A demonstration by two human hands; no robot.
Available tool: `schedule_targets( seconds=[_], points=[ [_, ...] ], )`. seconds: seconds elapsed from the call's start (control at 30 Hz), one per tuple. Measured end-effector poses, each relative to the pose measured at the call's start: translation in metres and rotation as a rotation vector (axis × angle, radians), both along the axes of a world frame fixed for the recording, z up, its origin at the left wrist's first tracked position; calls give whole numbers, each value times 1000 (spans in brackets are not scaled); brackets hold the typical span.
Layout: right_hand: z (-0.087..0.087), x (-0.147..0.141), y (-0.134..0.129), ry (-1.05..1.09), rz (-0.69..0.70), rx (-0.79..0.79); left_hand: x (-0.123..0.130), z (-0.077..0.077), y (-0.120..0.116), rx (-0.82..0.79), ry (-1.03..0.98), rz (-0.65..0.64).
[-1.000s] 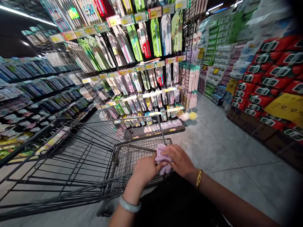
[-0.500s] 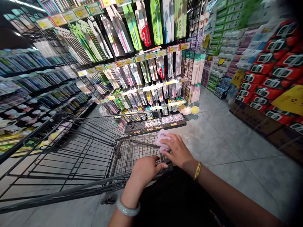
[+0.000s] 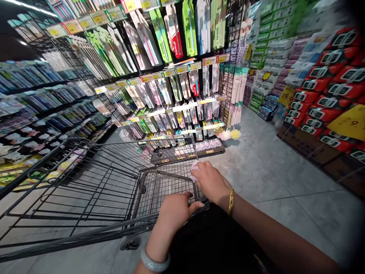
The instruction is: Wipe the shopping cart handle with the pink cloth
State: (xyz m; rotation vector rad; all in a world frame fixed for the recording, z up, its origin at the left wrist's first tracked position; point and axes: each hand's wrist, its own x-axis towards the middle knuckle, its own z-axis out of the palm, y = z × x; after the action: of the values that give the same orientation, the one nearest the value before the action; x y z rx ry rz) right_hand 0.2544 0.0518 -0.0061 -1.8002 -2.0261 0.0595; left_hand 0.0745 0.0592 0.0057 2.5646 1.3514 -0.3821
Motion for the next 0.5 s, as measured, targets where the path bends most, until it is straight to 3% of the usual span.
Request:
schedule_targets(
  seconds=[0.07,0.2,0.27,0.4,0.5],
  points=[
    [-5,4,15,57,-12,-19,0,0,-1,9,13,5],
    [-12,20,72,148,-158,4,7,1,0,55,12,18],
    [-10,21,80,119,-200,26,11,0,1,90,0,25],
    [-7,10,35,32,-48,9,13,-2,2,99,-27,29],
    [-15,7,-1,82,31,59,8,-2,0,73,-38,25]
  ],
)
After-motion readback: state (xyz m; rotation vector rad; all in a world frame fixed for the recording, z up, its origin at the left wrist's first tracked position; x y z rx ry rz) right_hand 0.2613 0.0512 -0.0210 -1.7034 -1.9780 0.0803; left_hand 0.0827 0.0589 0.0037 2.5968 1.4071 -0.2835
